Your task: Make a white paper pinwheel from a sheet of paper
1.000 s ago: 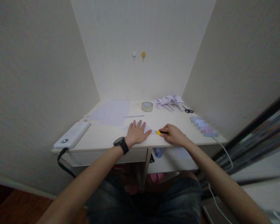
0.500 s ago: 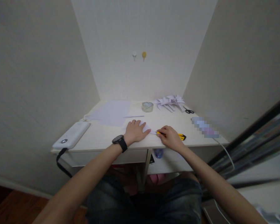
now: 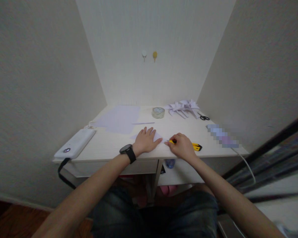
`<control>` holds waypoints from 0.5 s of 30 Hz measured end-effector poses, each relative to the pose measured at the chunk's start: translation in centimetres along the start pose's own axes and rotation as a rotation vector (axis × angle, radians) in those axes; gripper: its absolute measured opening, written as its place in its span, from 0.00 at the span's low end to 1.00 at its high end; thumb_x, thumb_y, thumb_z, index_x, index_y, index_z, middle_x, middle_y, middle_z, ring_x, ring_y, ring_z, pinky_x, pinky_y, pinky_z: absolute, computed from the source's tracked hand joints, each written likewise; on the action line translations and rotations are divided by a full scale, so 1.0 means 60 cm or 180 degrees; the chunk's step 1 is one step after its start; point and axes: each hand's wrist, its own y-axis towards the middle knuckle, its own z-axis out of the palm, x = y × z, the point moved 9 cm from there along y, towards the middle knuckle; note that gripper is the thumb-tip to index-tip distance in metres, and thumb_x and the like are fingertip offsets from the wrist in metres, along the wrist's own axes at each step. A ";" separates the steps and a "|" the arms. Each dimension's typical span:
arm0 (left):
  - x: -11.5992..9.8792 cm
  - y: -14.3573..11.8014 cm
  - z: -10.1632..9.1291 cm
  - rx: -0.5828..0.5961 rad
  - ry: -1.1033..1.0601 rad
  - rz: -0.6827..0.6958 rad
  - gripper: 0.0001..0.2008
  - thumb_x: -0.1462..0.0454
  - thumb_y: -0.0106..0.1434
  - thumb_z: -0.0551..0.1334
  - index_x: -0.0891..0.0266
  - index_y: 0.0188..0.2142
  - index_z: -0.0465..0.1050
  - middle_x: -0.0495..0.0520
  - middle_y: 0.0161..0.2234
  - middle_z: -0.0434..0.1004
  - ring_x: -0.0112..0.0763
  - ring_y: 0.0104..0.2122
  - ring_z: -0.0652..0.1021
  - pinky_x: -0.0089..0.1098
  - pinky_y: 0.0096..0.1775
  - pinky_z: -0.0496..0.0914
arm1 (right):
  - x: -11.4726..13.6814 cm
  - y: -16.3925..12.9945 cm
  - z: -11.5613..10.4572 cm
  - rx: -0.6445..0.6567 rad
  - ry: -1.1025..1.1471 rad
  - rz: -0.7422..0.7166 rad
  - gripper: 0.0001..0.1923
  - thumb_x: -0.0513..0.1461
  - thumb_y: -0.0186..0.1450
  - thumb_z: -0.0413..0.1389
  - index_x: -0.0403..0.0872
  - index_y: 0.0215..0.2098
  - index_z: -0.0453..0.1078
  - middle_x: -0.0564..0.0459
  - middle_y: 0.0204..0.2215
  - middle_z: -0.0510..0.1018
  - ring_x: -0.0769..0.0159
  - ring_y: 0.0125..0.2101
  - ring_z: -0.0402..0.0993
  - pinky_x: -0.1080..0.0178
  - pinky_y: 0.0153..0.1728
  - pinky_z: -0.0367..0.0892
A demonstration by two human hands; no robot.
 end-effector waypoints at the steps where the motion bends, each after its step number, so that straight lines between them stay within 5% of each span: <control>1: 0.000 0.000 -0.001 -0.0016 0.0003 0.0000 0.40 0.41 0.68 0.42 0.66 0.66 0.59 0.64 0.68 0.56 0.59 0.67 0.55 0.50 0.64 0.52 | -0.001 0.001 0.001 0.0001 -0.0009 0.0004 0.13 0.48 0.63 0.60 0.46 0.32 0.77 0.46 0.33 0.79 0.58 0.36 0.73 0.60 0.37 0.62; 10: 0.013 0.011 0.011 0.0175 -0.0150 0.0469 0.36 0.46 0.72 0.39 0.68 0.68 0.53 0.64 0.70 0.50 0.54 0.69 0.51 0.48 0.65 0.50 | 0.004 0.004 0.007 -0.0010 0.0304 -0.0209 0.10 0.45 0.63 0.61 0.46 0.31 0.74 0.48 0.32 0.77 0.59 0.37 0.72 0.60 0.40 0.62; 15: 0.020 0.000 0.011 0.0226 -0.0097 0.0710 0.31 0.50 0.74 0.38 0.60 0.69 0.52 0.62 0.71 0.46 0.51 0.69 0.50 0.50 0.65 0.49 | 0.003 0.003 0.008 -0.0076 0.0299 -0.0227 0.10 0.44 0.62 0.61 0.47 0.29 0.74 0.49 0.31 0.77 0.59 0.36 0.72 0.61 0.39 0.63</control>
